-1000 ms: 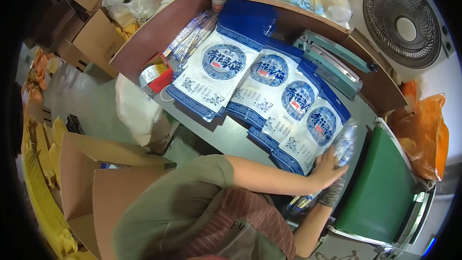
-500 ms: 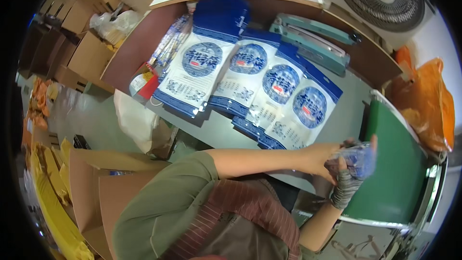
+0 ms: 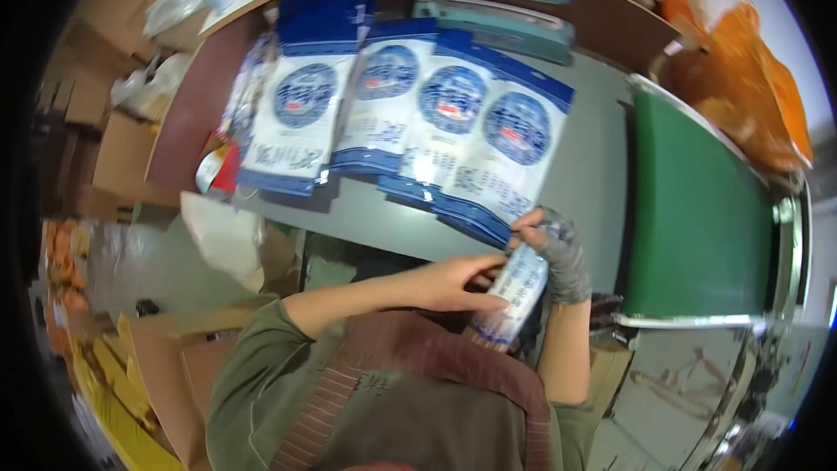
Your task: Packaging bundles of incense sticks into plastic sleeves and then placing them into shipping boxes.
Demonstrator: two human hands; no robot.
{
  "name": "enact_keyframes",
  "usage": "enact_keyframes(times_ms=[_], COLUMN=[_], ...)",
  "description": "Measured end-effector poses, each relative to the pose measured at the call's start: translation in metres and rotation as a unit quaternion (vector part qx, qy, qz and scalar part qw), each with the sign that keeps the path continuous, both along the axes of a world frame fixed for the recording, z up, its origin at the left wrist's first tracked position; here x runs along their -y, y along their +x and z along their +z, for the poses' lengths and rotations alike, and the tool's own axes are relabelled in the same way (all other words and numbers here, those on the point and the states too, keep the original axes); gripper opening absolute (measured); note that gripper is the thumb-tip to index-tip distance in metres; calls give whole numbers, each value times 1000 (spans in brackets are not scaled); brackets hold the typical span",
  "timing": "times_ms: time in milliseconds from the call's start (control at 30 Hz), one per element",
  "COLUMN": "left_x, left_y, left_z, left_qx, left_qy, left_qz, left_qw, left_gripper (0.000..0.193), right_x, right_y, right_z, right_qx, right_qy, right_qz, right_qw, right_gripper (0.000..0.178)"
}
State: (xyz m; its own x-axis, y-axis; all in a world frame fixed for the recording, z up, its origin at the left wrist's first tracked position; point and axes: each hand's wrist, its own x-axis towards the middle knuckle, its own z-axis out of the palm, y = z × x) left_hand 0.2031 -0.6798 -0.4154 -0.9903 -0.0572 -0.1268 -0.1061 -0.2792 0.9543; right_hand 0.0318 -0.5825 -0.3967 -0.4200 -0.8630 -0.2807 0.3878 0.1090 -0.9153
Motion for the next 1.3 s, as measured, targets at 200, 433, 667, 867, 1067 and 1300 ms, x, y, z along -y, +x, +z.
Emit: enact_keyframes(times_ms=[200,433,667,867,1067,1300], left_x=[134,186,231,249,161,-1], left_y=[147,216,193,155,52,-80], left_z=[55,62,59,55,72,-4], left_qx=[89,123,117,36,7,-98], left_qy=[-739,-716,-598,-493,-432,-510], left_qz=[263,255,226,299,279,38], left_qw=[614,638,760,816,857,854], left_gripper=[45,28,16,12,23,21], right_x=[14,41,42,28,0,-40], right_y=[11,25,29,30,29,32], right_z=[-9,-6,4,9,10,10], right_qx=[110,114,45,43,47,-135], right_qy=[-35,-25,-18,-21,-52,-128], right_qz=[-43,14,13,-24,-89,-192], right_qw=[992,993,999,999,994,964], right_gripper=[22,22,22,23,24,21])
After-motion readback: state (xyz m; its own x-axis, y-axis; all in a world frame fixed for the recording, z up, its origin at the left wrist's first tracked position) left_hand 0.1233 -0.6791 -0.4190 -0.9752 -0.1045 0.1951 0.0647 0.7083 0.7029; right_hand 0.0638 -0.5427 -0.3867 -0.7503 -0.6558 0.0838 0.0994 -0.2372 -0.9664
